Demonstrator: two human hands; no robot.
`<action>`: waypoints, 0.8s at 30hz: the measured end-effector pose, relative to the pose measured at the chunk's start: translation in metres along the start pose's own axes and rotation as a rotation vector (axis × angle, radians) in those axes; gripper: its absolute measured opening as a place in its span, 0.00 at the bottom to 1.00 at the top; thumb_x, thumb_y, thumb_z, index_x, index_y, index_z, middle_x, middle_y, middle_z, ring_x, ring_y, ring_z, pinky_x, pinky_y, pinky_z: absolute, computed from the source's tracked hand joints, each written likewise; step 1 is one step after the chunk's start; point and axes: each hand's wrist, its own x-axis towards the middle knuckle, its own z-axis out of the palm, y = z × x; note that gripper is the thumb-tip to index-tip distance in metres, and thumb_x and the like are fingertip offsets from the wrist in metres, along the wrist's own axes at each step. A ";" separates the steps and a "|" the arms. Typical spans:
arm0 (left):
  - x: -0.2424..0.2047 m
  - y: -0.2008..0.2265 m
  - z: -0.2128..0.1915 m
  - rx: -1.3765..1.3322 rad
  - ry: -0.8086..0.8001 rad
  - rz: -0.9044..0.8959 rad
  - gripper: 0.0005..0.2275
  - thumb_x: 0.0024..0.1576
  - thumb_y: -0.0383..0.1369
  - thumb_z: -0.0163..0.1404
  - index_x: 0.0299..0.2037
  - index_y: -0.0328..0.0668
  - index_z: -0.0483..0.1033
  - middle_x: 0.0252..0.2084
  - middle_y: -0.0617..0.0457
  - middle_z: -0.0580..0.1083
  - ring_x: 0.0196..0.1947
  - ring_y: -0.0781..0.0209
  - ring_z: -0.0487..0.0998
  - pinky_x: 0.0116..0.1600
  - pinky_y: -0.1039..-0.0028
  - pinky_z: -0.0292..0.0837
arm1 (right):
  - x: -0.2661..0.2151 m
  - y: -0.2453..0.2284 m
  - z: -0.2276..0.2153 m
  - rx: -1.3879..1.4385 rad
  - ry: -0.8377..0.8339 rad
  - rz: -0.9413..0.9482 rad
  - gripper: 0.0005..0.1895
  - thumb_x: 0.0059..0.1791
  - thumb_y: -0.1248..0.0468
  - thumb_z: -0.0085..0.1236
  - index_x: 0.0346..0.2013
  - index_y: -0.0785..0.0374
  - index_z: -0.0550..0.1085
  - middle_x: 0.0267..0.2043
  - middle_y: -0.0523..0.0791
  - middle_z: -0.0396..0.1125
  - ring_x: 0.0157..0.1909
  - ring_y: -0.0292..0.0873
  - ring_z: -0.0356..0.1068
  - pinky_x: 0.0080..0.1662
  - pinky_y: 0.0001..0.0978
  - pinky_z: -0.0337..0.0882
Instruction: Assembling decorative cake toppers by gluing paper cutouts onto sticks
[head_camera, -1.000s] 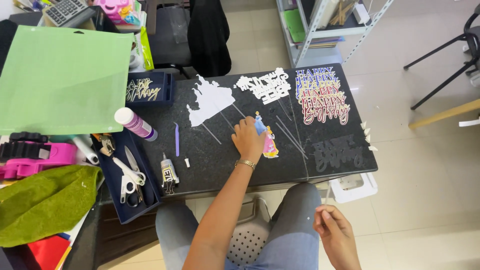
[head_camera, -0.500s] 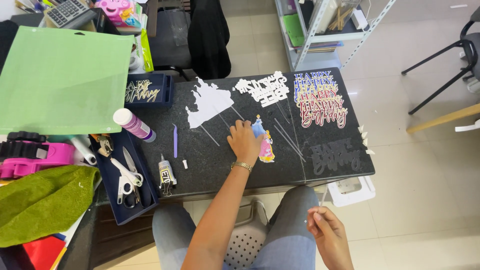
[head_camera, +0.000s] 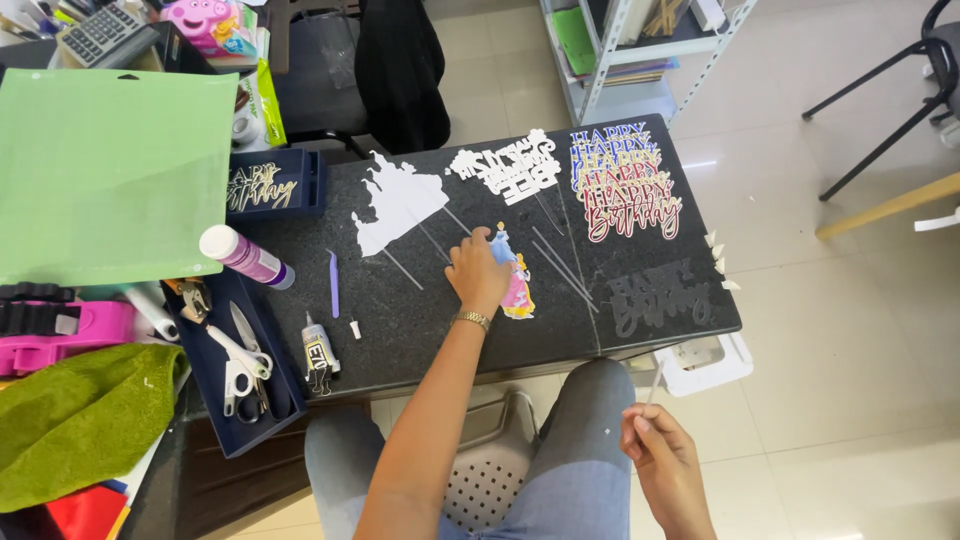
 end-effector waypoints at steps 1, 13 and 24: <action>0.002 0.000 0.000 -0.031 -0.045 -0.019 0.30 0.50 0.37 0.64 0.63 0.54 0.66 0.54 0.57 0.75 0.60 0.45 0.67 0.57 0.48 0.63 | 0.000 0.000 0.000 -0.011 0.007 0.009 0.10 0.58 0.68 0.45 0.42 0.71 0.75 0.26 0.48 0.59 0.29 0.44 0.54 0.37 0.35 0.58; -0.005 -0.005 -0.011 0.121 -0.135 0.151 0.25 0.47 0.48 0.66 0.55 0.58 0.77 0.58 0.53 0.66 0.58 0.47 0.65 0.54 0.50 0.64 | 0.006 0.003 -0.009 0.022 0.036 0.019 0.10 0.57 0.69 0.46 0.41 0.72 0.75 0.27 0.48 0.59 0.29 0.43 0.54 0.37 0.34 0.57; -0.007 -0.018 0.000 0.108 -0.136 0.153 0.16 0.47 0.40 0.66 0.43 0.52 0.76 0.51 0.54 0.66 0.53 0.49 0.68 0.48 0.54 0.67 | 0.012 0.010 -0.004 0.012 0.004 0.037 0.09 0.57 0.69 0.46 0.40 0.69 0.76 0.27 0.47 0.59 0.29 0.43 0.55 0.38 0.33 0.58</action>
